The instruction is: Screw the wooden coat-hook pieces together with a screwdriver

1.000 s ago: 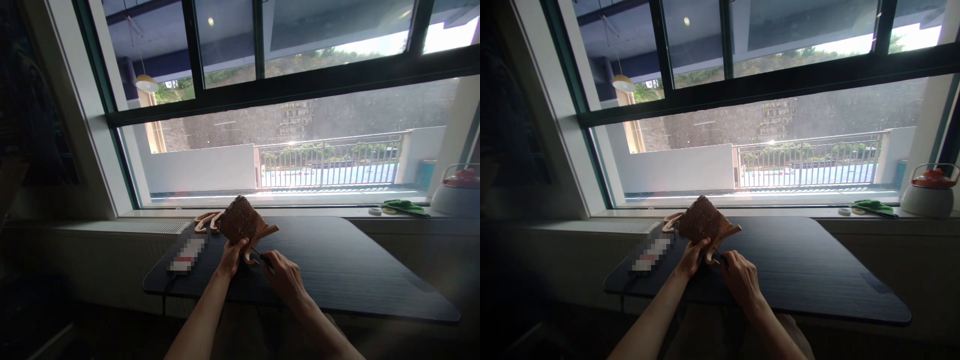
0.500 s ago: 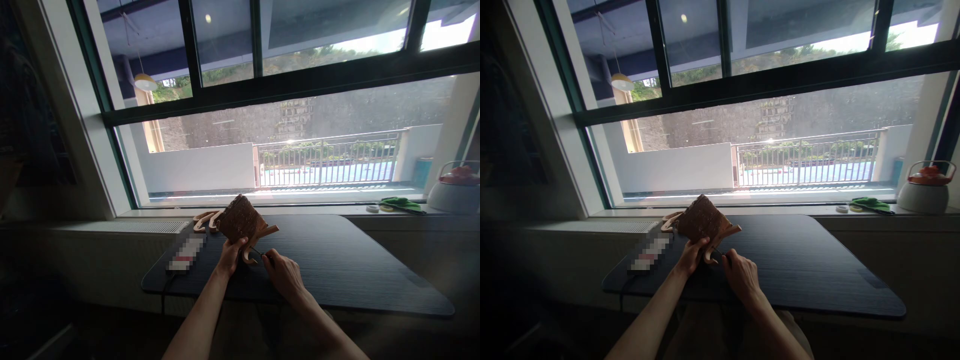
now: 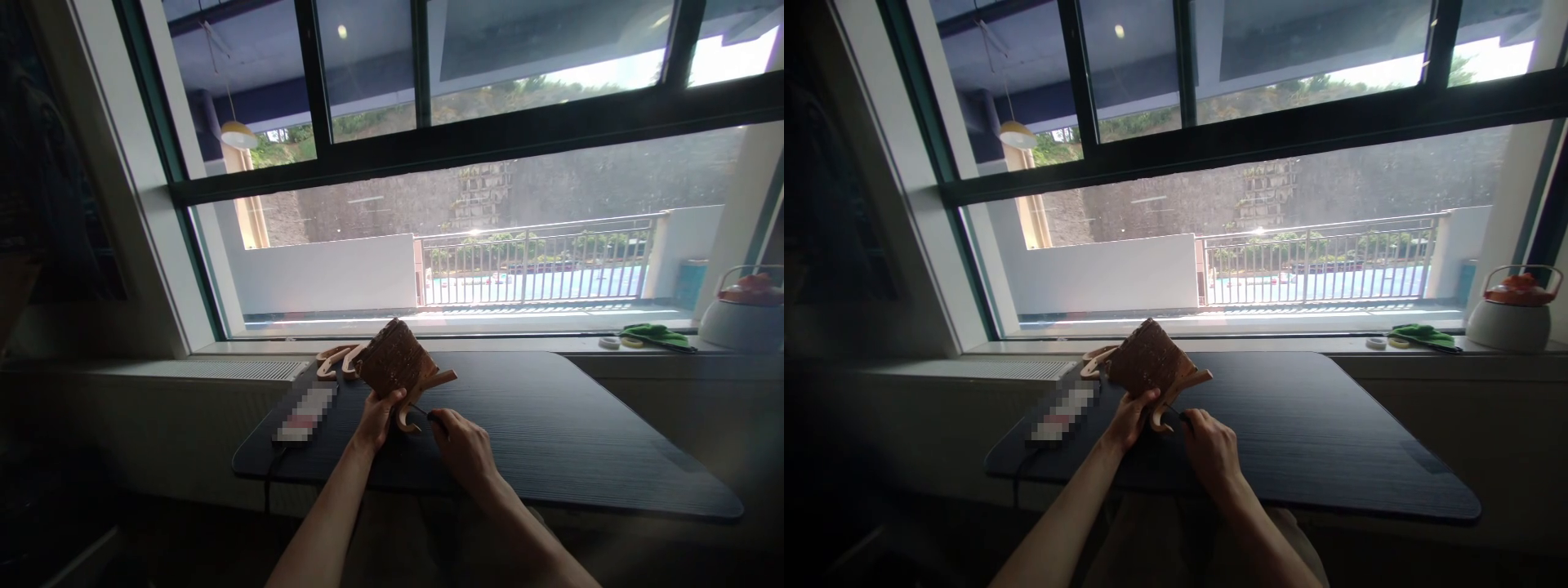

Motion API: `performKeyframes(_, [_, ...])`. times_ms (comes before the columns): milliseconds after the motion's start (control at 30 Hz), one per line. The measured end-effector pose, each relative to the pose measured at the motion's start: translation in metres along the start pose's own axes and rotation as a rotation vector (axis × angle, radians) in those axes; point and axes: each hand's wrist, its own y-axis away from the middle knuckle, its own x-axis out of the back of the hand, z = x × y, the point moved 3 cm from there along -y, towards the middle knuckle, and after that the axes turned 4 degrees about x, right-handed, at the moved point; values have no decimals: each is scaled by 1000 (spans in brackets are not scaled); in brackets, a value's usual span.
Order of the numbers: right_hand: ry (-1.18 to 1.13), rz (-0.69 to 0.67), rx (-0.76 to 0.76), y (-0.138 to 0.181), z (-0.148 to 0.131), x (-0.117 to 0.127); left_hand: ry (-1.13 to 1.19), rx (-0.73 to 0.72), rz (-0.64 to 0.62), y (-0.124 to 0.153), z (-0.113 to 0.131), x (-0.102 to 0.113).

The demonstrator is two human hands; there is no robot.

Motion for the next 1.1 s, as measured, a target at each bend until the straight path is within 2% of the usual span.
performKeyframes(100, [-50,-45,-89,-1,5,0,-26,13,-14,0,-1,0])
performKeyframes(200, [-18,-74,-111,-2,3,2,-29,7,-5,0,-1,0])
performKeyframes(567, [23,9,94,0,-8,4,-12,-12,30,-3,-1,3])
performKeyframes(667, [5,1,57,0,-6,2,-5,-9,17,-3,-3,4])
performKeyframes(900, [-107,-80,-150,-2,6,1,-10,7,-21,-1,-2,1])
performKeyframes(1100, [6,-84,-94,-1,1,2,7,3,1,-2,-3,2])
